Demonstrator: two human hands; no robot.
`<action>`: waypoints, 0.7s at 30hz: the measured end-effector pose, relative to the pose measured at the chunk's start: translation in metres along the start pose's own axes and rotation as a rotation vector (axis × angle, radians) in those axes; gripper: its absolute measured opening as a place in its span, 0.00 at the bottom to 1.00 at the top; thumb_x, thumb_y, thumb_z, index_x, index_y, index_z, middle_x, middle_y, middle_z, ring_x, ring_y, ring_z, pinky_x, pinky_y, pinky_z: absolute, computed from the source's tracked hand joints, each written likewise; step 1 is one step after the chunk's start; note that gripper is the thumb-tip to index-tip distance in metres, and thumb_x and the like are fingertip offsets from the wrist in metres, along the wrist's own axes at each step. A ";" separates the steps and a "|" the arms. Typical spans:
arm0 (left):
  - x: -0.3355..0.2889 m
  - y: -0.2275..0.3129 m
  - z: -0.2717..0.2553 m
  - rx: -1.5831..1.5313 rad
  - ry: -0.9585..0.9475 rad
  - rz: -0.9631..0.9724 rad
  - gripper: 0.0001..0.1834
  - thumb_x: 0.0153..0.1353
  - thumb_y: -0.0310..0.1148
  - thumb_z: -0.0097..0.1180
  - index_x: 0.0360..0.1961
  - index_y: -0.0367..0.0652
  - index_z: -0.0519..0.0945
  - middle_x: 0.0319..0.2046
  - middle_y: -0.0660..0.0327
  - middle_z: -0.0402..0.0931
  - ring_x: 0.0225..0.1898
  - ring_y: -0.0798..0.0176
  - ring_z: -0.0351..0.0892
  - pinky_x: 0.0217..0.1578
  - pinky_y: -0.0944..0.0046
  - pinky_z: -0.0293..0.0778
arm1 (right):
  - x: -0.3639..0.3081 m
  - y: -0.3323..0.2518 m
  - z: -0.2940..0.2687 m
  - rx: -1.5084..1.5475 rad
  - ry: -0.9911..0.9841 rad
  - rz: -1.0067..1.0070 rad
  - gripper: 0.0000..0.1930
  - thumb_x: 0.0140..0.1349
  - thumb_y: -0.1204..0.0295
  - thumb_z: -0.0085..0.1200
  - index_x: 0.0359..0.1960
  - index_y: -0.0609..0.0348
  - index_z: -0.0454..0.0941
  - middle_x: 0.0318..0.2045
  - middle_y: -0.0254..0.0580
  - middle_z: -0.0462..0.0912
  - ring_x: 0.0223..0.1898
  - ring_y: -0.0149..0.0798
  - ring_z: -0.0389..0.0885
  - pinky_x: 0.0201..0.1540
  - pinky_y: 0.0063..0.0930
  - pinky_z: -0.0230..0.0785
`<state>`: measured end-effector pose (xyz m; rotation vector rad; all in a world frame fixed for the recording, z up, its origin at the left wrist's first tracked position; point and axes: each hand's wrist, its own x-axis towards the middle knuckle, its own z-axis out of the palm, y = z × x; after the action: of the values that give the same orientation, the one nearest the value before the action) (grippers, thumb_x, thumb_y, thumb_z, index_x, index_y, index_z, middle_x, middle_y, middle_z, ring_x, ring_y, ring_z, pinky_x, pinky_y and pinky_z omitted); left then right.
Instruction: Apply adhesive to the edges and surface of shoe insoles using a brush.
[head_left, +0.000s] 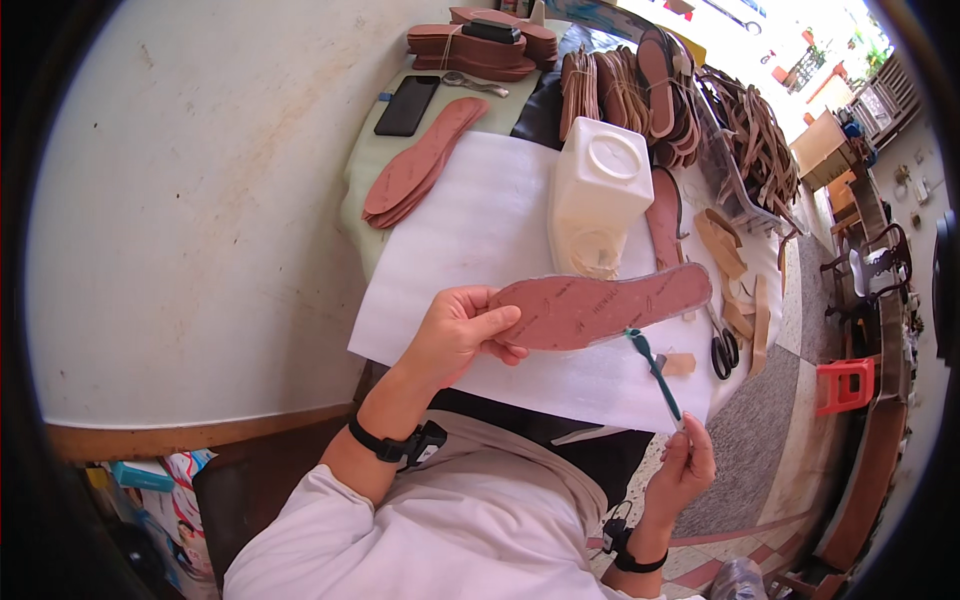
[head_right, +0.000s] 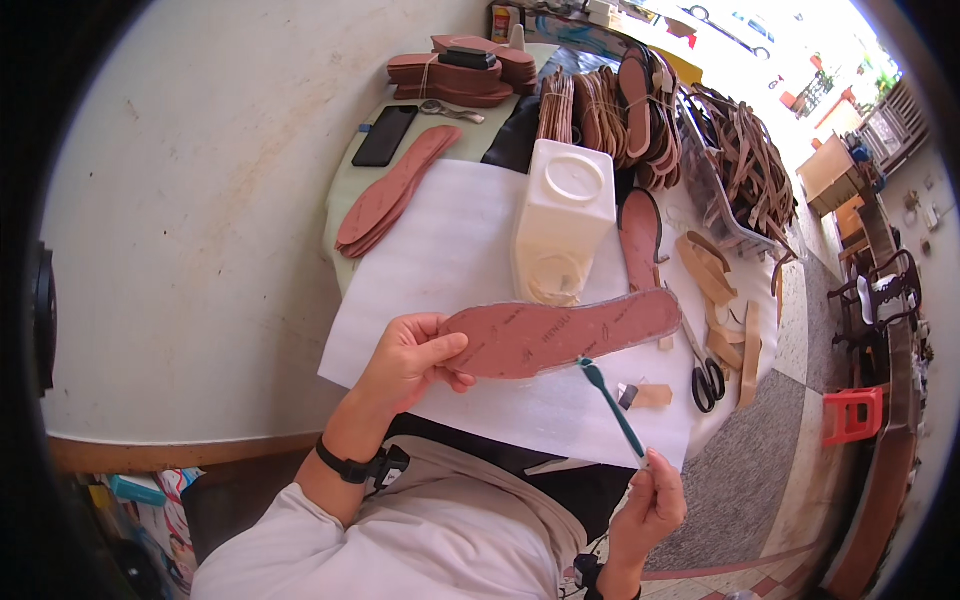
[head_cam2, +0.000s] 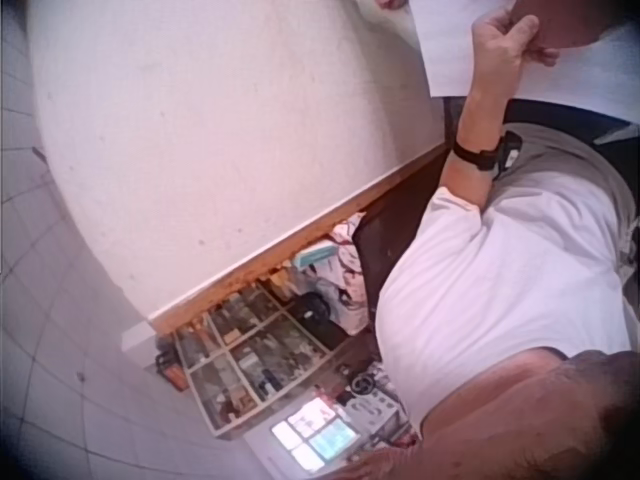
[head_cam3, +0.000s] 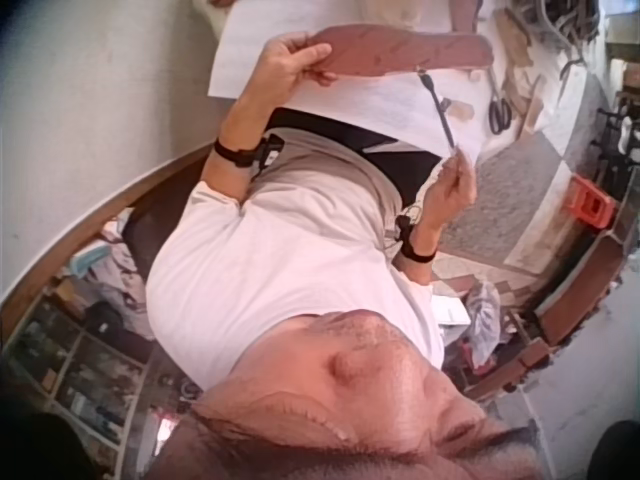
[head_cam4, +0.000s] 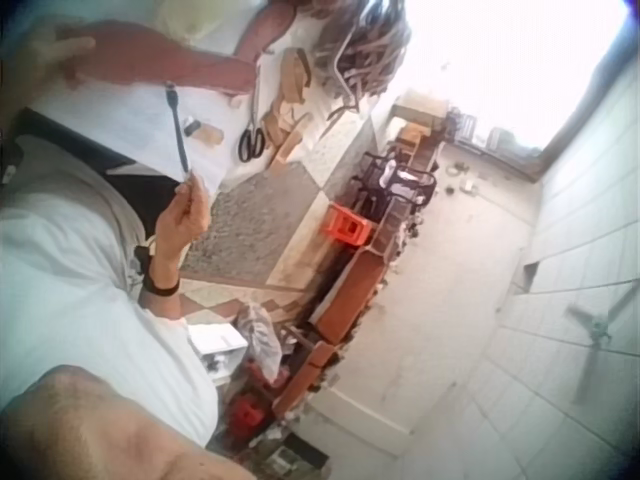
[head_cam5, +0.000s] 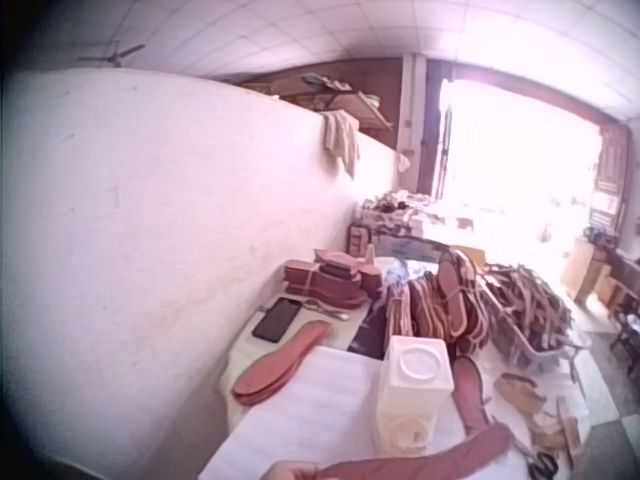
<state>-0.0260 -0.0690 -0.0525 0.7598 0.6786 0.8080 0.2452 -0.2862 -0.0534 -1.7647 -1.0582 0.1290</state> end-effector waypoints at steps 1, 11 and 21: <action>0.001 -0.001 -0.001 -0.004 -0.007 0.000 0.11 0.70 0.29 0.62 0.44 0.29 0.83 0.34 0.53 0.86 0.29 0.61 0.88 0.29 0.62 0.87 | 0.003 0.000 -0.003 -0.003 0.003 0.002 0.11 0.68 0.82 0.54 0.49 0.67 0.84 0.30 0.37 0.82 0.26 0.24 0.73 0.28 0.19 0.63; 0.000 0.003 0.000 0.014 -0.011 -0.001 0.11 0.70 0.29 0.61 0.44 0.29 0.83 0.34 0.53 0.86 0.28 0.61 0.88 0.29 0.62 0.87 | 0.016 0.003 -0.013 -0.072 0.105 0.033 0.12 0.69 0.85 0.52 0.51 0.67 0.84 0.31 0.35 0.82 0.28 0.23 0.73 0.30 0.18 0.64; 0.002 0.002 -0.001 0.012 -0.034 -0.002 0.10 0.70 0.28 0.60 0.45 0.28 0.83 0.34 0.53 0.86 0.28 0.62 0.88 0.28 0.63 0.86 | 0.028 0.015 -0.027 -0.043 0.190 0.041 0.11 0.71 0.80 0.55 0.52 0.66 0.84 0.31 0.33 0.81 0.27 0.21 0.71 0.27 0.16 0.60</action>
<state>-0.0265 -0.0657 -0.0522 0.7819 0.6539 0.7878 0.2851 -0.2871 -0.0422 -1.7986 -0.8935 -0.0362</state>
